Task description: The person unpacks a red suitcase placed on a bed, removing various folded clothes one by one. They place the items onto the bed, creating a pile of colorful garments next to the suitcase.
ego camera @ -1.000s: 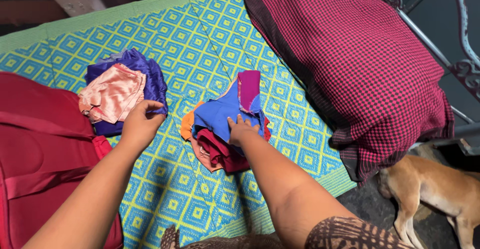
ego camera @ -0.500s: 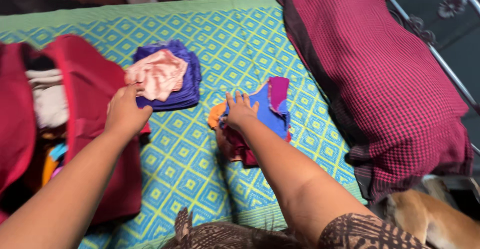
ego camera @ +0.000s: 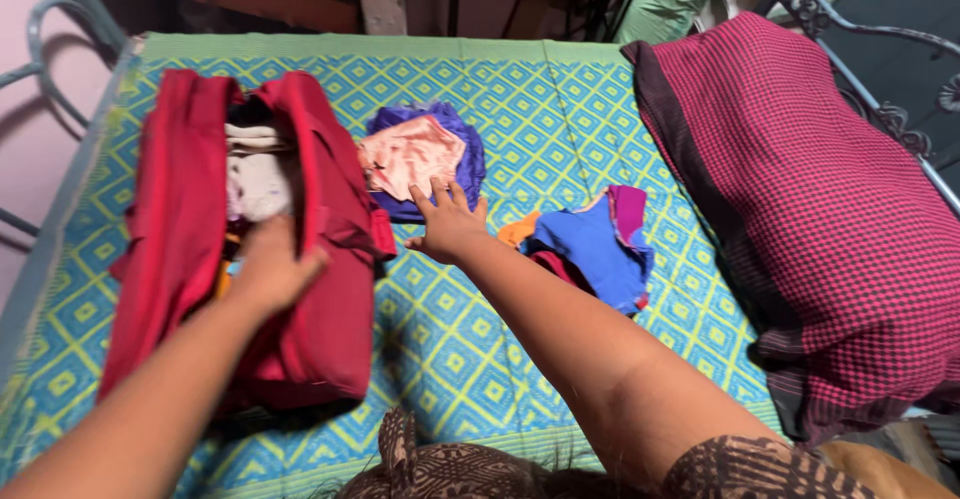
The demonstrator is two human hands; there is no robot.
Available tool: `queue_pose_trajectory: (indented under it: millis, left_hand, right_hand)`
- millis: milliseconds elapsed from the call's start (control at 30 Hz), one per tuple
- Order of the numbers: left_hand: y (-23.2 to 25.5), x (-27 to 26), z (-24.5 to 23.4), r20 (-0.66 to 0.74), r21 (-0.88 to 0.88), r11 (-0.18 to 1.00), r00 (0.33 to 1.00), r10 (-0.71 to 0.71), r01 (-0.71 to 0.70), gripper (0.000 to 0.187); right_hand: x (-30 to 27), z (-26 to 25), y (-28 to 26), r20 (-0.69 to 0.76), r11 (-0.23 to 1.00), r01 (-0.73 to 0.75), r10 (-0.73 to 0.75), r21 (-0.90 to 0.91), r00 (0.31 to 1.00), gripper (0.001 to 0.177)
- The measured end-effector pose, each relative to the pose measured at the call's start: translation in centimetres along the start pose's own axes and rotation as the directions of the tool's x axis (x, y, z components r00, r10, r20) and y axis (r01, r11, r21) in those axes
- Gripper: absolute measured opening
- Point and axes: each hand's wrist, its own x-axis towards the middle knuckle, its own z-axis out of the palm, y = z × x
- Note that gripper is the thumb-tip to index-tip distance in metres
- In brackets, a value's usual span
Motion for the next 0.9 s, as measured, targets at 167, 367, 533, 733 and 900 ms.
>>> queue_pose_trajectory:
  millis: [167,367,533,733,900]
  left_hand:
    - [-0.6,-1.9,4.0,0.01,-0.255,0.92,0.951,0.31,-0.297,0.088]
    - [0.3,-2.2,4.3,0.101,-0.305,0.895,0.924,0.37,-0.325,0.086]
    - [2.9,-2.4,4.8,0.192,-0.226,0.942,0.937,0.292,-0.248,0.099]
    - [3.5,-2.1,5.3,0.259,-0.053,0.839,0.804,0.536,-0.542,0.077]
    - [1.0,-2.1,3.6,0.363,-0.192,0.888,0.811,0.459,-0.418,0.072]
  right_hand:
    - [0.7,0.6,-6.7,-0.03,0.992,0.085,-0.083,0.096,0.996,0.087]
    - [2.3,3.5,-9.2,-0.258,0.964,0.144,-0.085,0.222,0.962,0.063]
    - [3.3,5.8,-9.4,-0.559,0.918,0.22,0.003,0.33,0.829,0.056]
    - [1.3,2.3,-11.0,-0.389,0.967,0.233,-0.178,0.099,0.904,0.049]
    - [1.1,2.5,-11.3,-0.215,0.946,0.095,-0.167,-0.309,0.962,0.044]
